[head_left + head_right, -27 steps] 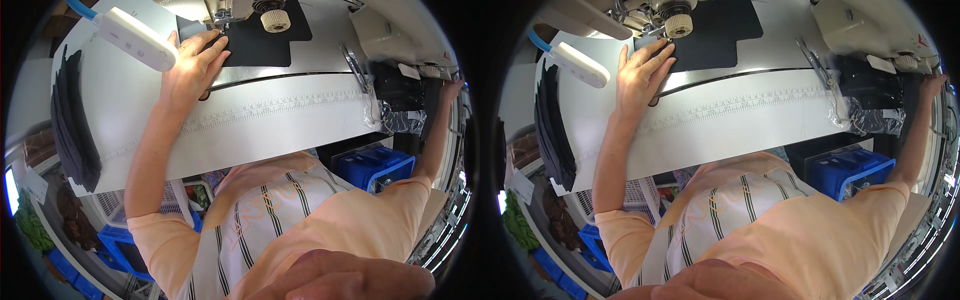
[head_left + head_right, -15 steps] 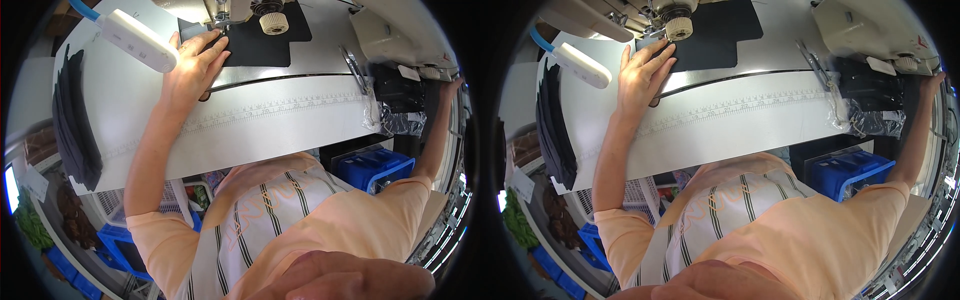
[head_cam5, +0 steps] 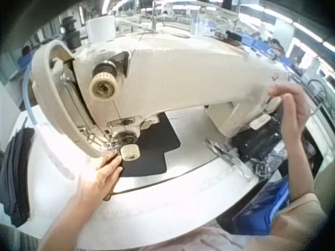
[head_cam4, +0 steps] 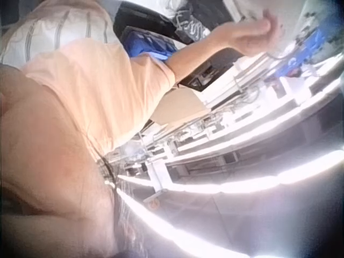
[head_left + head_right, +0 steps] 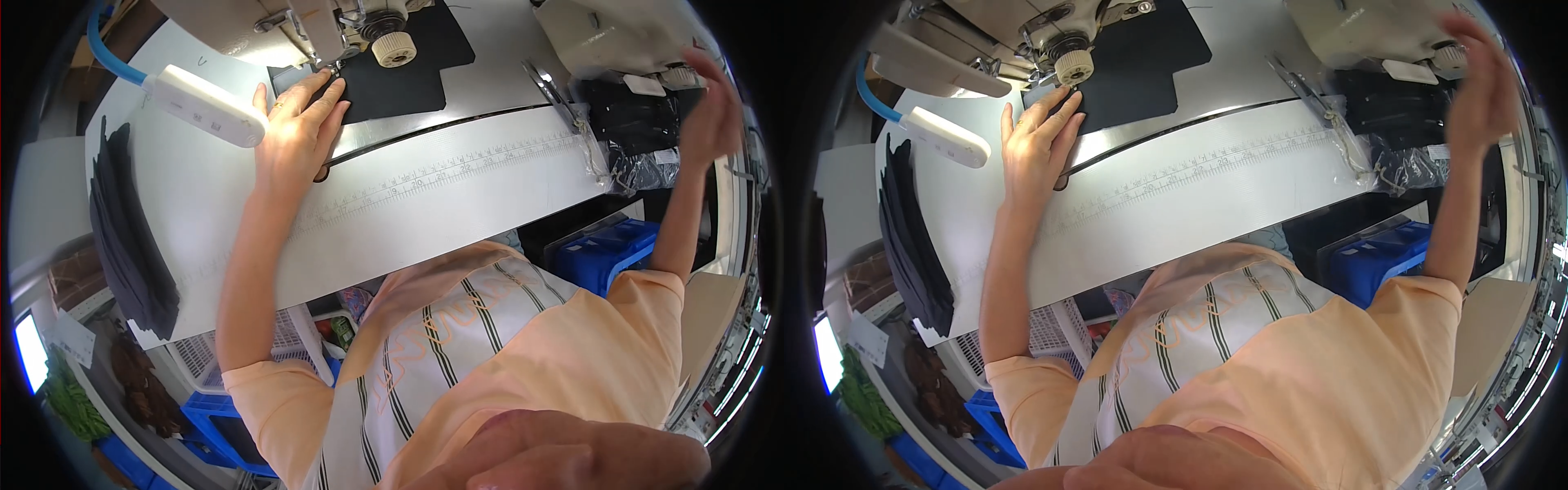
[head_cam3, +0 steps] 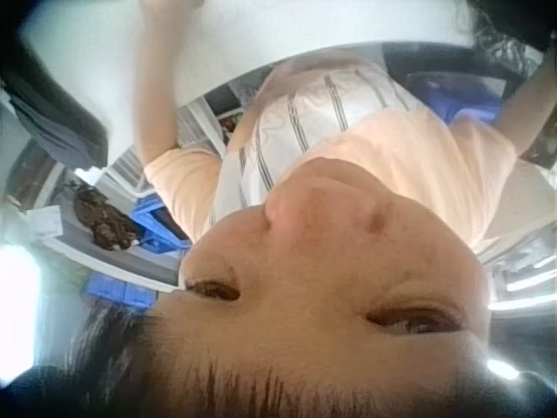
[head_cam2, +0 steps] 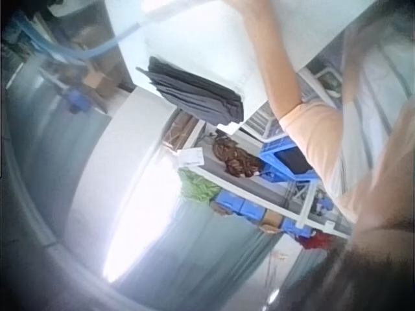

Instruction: Sewing a zipper onto a piece of black material using an industrial sewing machine.

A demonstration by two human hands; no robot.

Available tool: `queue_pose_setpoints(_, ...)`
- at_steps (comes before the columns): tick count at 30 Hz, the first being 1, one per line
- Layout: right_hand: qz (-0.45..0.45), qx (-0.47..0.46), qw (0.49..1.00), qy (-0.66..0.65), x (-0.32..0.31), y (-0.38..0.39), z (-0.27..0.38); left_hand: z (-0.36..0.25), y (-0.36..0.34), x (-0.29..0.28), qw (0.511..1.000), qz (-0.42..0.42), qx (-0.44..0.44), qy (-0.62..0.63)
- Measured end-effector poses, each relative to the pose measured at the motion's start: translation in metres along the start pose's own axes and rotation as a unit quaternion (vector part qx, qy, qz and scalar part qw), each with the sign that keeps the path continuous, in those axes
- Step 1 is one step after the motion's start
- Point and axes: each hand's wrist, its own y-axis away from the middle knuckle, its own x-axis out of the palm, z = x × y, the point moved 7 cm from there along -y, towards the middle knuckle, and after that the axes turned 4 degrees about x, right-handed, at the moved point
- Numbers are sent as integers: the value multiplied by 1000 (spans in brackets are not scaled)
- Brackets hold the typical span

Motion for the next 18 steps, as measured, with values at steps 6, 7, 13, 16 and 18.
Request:
queue_pose_setpoints(6, 328, 35, 944, 10, 246, 41, -25, 1, -2, 0, 998, 35, -21, 41)
queue_pose_setpoints(7, 340, 38, 939, 32, 239, 42, -37, 2, 0, -2, 998, 37, -22, 36)
queue_pose_setpoints(13, 408, 53, 894, 175, 222, 34, -79, 0, 0, -8, 996, 53, -44, 64)
queue_pose_setpoints(16, 439, 63, 859, 256, 216, 29, -88, 3, 0, -19, 1000, 6, -9, 14)
queue_pose_setpoints(18, 465, 55, 831, 300, 196, 40, -36, 8, 8, -29, 998, -19, -13, -57)
